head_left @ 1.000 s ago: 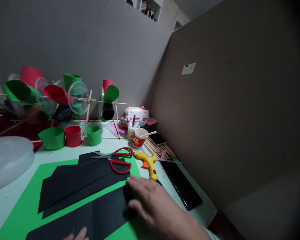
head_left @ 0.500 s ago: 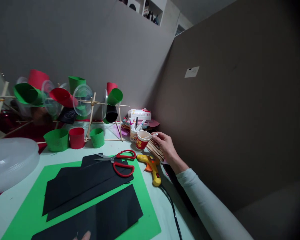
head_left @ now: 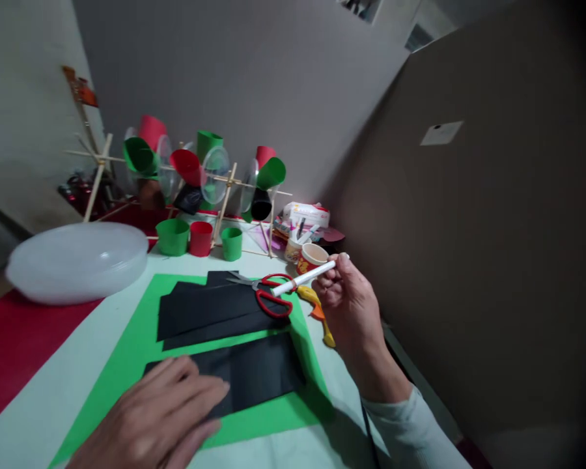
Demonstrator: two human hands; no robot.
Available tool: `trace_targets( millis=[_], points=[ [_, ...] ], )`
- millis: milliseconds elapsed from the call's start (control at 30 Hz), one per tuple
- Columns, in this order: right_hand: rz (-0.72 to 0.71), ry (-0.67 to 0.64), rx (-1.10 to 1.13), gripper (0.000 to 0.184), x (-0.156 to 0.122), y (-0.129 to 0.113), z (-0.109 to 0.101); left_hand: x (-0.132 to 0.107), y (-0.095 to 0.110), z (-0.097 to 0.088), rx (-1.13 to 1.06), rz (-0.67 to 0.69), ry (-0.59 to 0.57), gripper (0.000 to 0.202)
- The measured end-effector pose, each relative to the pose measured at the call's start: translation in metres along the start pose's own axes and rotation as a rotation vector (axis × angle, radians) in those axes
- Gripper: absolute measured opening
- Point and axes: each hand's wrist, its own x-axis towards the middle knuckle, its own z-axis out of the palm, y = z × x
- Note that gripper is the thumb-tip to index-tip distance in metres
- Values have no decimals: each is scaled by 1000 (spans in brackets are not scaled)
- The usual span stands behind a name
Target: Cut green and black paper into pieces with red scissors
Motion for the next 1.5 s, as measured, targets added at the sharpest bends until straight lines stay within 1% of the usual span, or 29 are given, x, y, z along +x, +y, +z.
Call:
trace_targets(
  millis=[33,100,167,200,233,300,400,500,567,667,733,833,967,1167,1300,1500],
  points=[
    [49,-28,28,39,-10,7,8,8,2,-6,-49,-78,29,22],
    [127,-73,71,38,-27,20,21,21,6,-14,-155,-234,37,16],
    [176,-104,96,36,-39,32,29,32,5,-19,-292,-465,-4,10],
    [190,-117,101,34,-43,37,31,35,4,-20,-365,-570,-22,10],
    [199,-131,102,32,-47,42,34,38,3,-21,-434,-637,-25,12],
    [207,-162,96,26,-54,50,36,40,1,-22,-522,-710,-17,17],
    [227,-227,67,19,-60,57,37,41,-1,-23,-529,-720,-38,9],
    [234,-298,33,14,-64,57,36,41,-2,-23,-491,-709,-50,15],
    [205,-326,2,13,-64,55,35,41,-2,-22,-472,-689,-55,18],
    [165,-303,-37,16,-63,53,32,40,0,-21,-452,-642,-71,24],
    [168,-277,-38,18,-63,53,30,39,2,-21,-441,-623,-71,26],
    [168,-256,-40,19,-62,53,29,38,4,-20,-407,-609,-72,27],
    [129,-245,-44,18,-63,53,29,40,4,-21,-387,-605,-89,27],
    [121,-229,-67,19,-64,53,29,44,4,-21,-420,-644,-168,28],
    [113,-214,-88,19,-63,51,29,44,6,-20,-446,-647,-164,34],
    [100,-195,-79,19,-67,52,34,50,10,-23,-521,-740,-251,40]
  ],
)
